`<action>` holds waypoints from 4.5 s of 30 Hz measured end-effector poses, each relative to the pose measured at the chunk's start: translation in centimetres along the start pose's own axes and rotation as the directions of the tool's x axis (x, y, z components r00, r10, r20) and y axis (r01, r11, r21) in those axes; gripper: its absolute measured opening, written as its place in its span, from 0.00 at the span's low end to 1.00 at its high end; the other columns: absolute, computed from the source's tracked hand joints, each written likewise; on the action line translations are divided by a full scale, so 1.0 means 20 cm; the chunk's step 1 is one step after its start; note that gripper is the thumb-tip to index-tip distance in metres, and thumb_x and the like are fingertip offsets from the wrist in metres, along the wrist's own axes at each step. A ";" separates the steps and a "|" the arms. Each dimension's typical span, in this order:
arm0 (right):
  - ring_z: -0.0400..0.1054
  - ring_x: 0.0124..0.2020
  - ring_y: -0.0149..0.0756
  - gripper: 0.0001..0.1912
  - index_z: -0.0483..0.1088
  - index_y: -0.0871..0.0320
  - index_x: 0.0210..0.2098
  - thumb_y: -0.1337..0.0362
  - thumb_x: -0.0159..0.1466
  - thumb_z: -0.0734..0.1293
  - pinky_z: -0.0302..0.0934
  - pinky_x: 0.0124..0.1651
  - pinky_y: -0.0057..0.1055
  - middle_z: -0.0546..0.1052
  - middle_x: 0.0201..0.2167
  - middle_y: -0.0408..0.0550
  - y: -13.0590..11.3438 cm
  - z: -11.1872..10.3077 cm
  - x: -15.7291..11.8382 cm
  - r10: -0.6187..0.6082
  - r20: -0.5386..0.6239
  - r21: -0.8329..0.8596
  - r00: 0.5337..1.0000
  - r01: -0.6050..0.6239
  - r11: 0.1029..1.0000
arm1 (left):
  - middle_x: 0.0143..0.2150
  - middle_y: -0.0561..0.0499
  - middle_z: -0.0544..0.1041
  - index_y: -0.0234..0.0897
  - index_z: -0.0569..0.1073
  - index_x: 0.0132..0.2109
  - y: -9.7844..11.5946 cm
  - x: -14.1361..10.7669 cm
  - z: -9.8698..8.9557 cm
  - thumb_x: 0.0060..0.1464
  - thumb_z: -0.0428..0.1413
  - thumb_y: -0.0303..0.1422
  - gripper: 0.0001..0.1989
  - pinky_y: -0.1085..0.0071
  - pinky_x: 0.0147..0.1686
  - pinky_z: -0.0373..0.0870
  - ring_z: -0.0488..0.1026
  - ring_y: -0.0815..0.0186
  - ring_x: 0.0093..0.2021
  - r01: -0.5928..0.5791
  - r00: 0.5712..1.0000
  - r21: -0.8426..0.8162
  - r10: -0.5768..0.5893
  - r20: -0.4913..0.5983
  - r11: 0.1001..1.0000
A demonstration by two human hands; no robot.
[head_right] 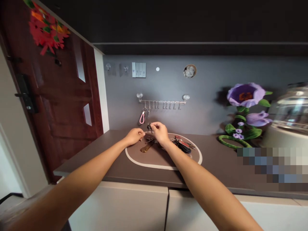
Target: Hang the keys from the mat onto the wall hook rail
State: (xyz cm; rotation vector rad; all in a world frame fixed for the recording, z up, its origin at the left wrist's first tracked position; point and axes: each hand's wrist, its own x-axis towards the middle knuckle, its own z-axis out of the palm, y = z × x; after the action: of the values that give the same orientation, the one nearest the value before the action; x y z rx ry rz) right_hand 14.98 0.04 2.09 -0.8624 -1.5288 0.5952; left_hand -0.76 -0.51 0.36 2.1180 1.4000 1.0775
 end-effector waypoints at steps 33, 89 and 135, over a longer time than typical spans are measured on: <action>0.59 0.18 0.24 0.03 0.67 0.62 0.24 0.70 0.49 0.63 0.55 0.22 0.22 0.68 0.16 0.41 -0.01 0.12 0.52 0.257 -0.291 0.215 0.922 -0.199 0.956 | 0.31 0.47 0.76 0.34 0.75 0.34 0.00 0.00 0.01 0.50 0.48 0.32 0.11 0.73 0.30 0.59 0.69 0.67 0.30 -0.227 0.973 0.344 0.199 0.114 0.911; 0.68 0.32 0.33 0.12 0.71 0.59 0.37 0.67 0.57 0.59 0.58 0.38 0.26 0.76 0.30 0.49 0.05 -0.10 -0.06 0.107 0.222 -0.714 0.969 0.087 0.695 | 0.35 0.48 0.71 0.40 0.76 0.38 -0.06 0.05 0.09 0.50 0.52 0.31 0.10 0.71 0.37 0.61 0.67 0.64 0.37 -0.233 0.972 0.454 0.203 0.115 0.860; 0.64 0.34 0.30 0.09 0.69 0.59 0.36 0.62 0.57 0.62 0.59 0.38 0.27 0.69 0.34 0.47 -0.04 -0.03 -0.10 -0.289 0.323 -0.380 0.901 0.404 0.832 | 0.30 0.46 0.75 0.29 0.68 0.32 0.09 0.03 -0.06 0.51 0.51 0.21 0.02 0.60 0.46 0.67 0.74 0.68 0.33 0.215 0.966 -0.885 -0.224 0.130 0.412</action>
State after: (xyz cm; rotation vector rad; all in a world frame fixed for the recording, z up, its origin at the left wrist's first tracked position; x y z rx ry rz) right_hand 15.44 -2.06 1.59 -0.8286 -2.0478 0.0813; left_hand -0.51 -0.90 2.44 1.0791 0.7316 1.3022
